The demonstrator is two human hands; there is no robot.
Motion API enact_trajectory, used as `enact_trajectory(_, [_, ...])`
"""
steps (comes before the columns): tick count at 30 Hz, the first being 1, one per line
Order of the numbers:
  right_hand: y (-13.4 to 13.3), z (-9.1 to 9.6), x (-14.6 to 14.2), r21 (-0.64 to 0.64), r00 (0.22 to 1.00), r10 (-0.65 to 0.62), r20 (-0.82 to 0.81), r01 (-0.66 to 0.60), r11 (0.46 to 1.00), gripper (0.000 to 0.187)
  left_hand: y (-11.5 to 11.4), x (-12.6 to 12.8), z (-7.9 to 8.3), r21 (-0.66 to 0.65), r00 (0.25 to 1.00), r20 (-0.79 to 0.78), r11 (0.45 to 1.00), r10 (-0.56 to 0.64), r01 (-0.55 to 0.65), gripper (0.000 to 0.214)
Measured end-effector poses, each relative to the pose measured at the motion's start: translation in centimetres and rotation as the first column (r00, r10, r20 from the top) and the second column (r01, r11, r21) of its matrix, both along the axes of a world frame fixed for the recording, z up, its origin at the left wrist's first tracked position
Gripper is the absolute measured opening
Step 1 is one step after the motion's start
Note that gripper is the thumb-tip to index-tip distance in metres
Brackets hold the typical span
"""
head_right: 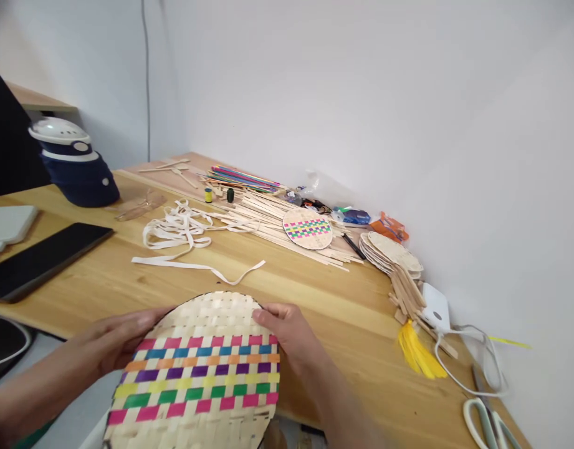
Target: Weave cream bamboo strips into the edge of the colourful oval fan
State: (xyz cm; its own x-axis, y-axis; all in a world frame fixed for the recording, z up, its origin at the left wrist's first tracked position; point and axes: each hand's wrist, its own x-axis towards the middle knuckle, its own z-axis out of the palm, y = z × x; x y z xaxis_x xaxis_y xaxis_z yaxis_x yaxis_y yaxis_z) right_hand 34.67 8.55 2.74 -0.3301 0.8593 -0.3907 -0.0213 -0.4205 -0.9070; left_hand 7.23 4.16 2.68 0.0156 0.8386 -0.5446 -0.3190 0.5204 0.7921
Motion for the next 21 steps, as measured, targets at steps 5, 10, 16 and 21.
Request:
enact_trajectory(5, [2.5,-0.5,-1.0,0.146,0.984,0.077,0.16,-0.101,0.984,0.038,1.2,1.3,0.2,-0.055,0.954,-0.02,0.953,-0.299,0.298,0.029])
enact_trajectory(10, [8.0,-1.7,-0.6,0.649,0.848,-0.194,0.493,-0.21,0.731,0.021,1.2,0.5,0.3,-0.071,0.952,-0.05,0.952,-0.302,0.299,0.021])
enact_trajectory(16, [11.8,-3.8,-2.1,0.779,0.89,-0.171,0.423,-0.261,0.57,0.006,1.3,1.4,0.7,-0.057,0.943,-0.068,0.945,-0.327,0.323,0.024])
enact_trajectory(21, [13.0,-3.2,-0.2,0.701,0.901,-0.306,0.307,0.003,0.713,0.03,4.2,3.2,0.5,-0.01,0.897,-0.139,0.907,-0.419,0.422,0.028])
